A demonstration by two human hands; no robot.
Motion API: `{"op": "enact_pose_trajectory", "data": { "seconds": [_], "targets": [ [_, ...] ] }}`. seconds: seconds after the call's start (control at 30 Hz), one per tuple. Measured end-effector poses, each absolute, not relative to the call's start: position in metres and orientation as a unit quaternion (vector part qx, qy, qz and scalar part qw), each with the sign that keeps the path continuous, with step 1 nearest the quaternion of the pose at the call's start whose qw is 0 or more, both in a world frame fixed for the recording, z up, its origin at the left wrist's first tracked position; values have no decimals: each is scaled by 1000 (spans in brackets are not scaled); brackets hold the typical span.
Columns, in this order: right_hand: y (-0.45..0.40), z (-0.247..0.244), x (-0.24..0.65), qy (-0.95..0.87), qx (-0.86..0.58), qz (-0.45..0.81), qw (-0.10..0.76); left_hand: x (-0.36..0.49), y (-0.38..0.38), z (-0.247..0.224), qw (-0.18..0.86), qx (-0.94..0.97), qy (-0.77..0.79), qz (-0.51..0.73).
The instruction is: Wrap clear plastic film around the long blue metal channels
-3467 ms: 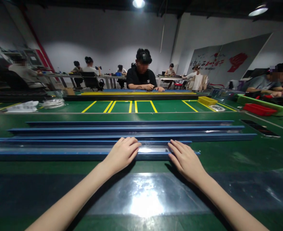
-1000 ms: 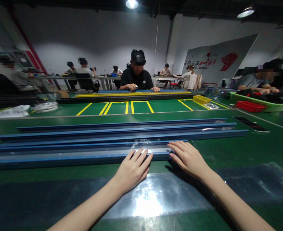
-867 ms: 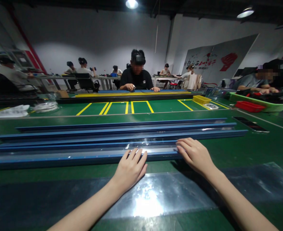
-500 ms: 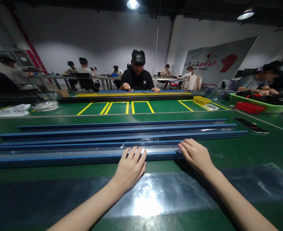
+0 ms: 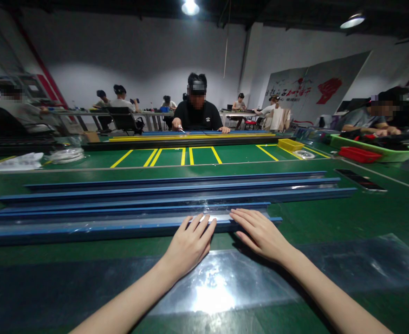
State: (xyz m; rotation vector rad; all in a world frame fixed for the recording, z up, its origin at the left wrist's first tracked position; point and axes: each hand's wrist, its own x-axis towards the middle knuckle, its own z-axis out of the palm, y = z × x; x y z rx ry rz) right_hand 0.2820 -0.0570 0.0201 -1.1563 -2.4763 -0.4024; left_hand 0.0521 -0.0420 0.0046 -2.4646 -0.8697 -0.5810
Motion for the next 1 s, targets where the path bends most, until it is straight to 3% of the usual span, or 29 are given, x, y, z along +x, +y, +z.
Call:
{"op": "enact_pose_trajectory", "data": {
  "seconds": [0.23, 0.4, 0.77, 1.0],
  "targets": [
    [-50, 30, 310, -798, -515, -201, 240, 52, -43, 6, 237, -872, -364, -224],
    [-47, 28, 319, -763, -562, -226, 227, 53, -42, 5, 242, -847, -403, -247],
    [-57, 20, 283, -833, -472, -165, 238, 51, -41, 5, 225, -874, -355, -244],
    [-56, 27, 291, -829, -464, -196, 244, 50, -40, 2, 214, -881, -358, -225]
  ]
}}
